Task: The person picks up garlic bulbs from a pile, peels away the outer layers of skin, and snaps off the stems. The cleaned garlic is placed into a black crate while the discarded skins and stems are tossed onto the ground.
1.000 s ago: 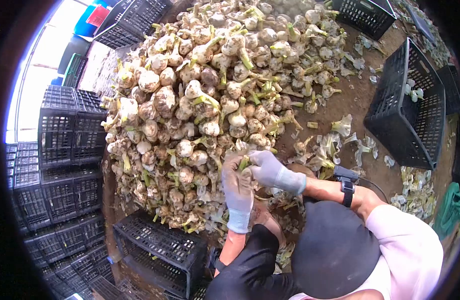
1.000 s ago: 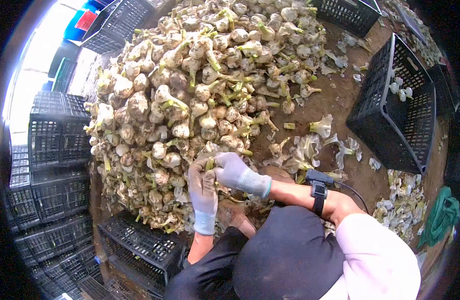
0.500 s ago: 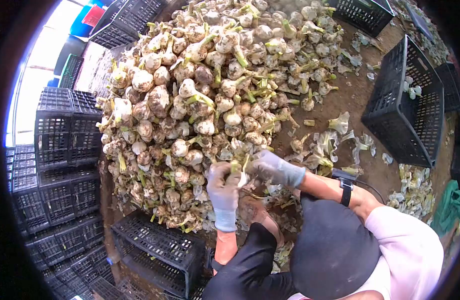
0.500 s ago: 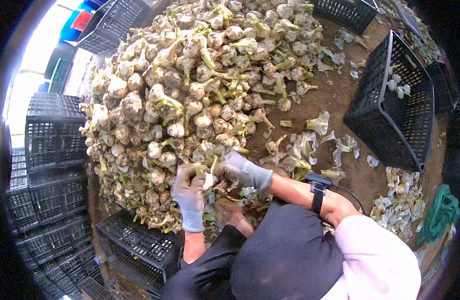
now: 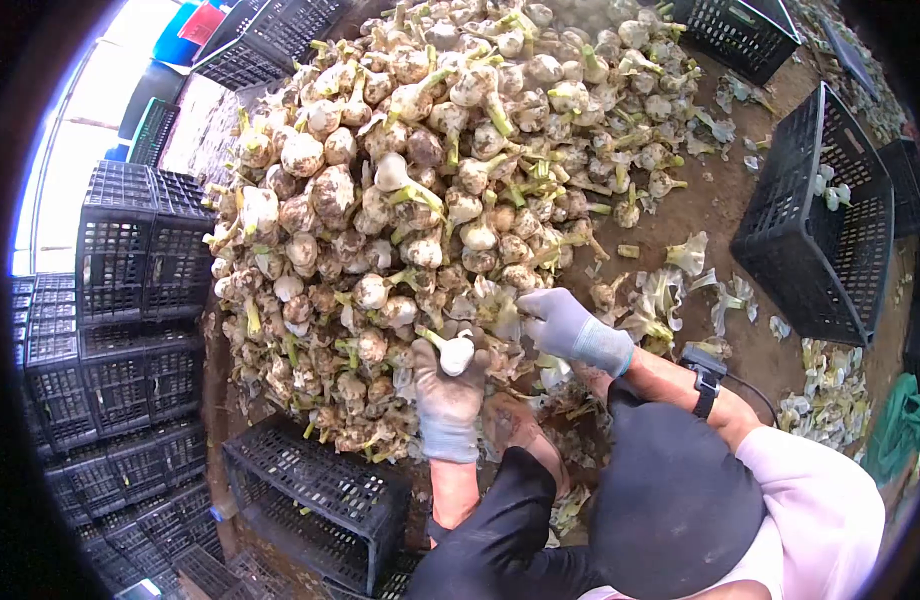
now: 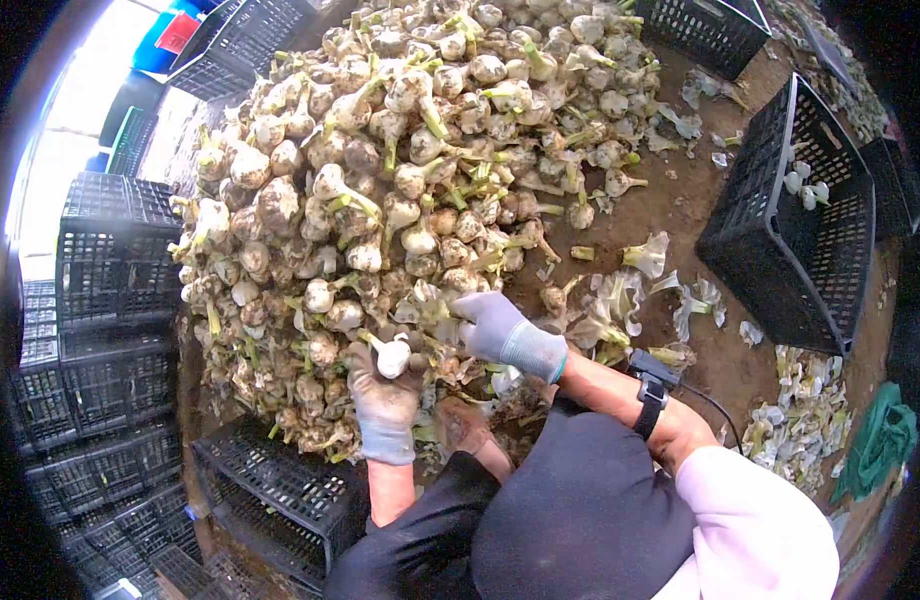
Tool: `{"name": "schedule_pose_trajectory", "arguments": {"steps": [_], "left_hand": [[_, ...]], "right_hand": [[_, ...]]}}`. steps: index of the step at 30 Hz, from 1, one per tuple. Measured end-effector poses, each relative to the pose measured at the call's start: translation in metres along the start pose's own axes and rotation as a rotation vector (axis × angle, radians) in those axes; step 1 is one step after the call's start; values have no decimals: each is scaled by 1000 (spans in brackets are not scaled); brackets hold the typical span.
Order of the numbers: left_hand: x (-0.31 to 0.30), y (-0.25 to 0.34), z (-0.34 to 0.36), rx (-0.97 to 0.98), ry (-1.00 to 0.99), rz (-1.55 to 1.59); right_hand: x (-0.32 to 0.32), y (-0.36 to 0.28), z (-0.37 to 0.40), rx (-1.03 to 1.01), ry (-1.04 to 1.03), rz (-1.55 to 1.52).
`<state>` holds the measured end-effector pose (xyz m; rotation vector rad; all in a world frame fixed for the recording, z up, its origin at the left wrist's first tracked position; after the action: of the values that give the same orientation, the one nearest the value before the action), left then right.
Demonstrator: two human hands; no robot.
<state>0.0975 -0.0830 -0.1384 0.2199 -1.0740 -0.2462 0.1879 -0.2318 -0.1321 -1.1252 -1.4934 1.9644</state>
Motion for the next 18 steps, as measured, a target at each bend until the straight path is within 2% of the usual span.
{"name": "schedule_pose_trajectory", "arguments": {"steps": [2, 3, 4, 6, 7, 9, 12, 14, 15, 16, 18], "left_hand": [[-19, 3, 2, 109, 260, -211], [-25, 6, 4, 164, 386, -316], [-23, 4, 3, 166, 384, -317], [4, 22, 3, 476, 211, -780], [1, 25, 1, 531, 215, -845], [9, 23, 3, 557, 187, -896], [25, 15, 5, 533, 139, -913], [36, 12, 5, 688, 50, -1372], [35, 11, 4, 676, 35, -1447], [32, 9, 6, 675, 35, -1447], [26, 3, 4, 481, 77, -795]], "right_hand": [[2, -5, 1, 37, -71, -11], [5, -3, 4, 160, -123, -199], [8, -2, 6, 281, -172, -386], [10, -12, 5, 321, -233, -476], [15, -14, 4, 301, -243, -572], [24, -17, 4, 265, -260, -768], [28, -16, -4, 301, -188, -678], [29, -14, -4, 304, -155, -663], [28, -16, -4, 279, -113, -730], [25, -17, -4, 254, -70, -796], [27, 0, -4, 327, -35, -738]]}}
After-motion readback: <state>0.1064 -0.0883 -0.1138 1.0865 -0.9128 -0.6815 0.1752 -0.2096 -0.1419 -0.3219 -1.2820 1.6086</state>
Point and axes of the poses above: each hand's wrist, its own z-axis away from the middle knuckle, its own x-axis out of the palm, y = z × x, the point moved 7 cm from there along -z, towards the middle knuckle, and after that the axes turned 5 degrees about -z, right-handed, at the moved point
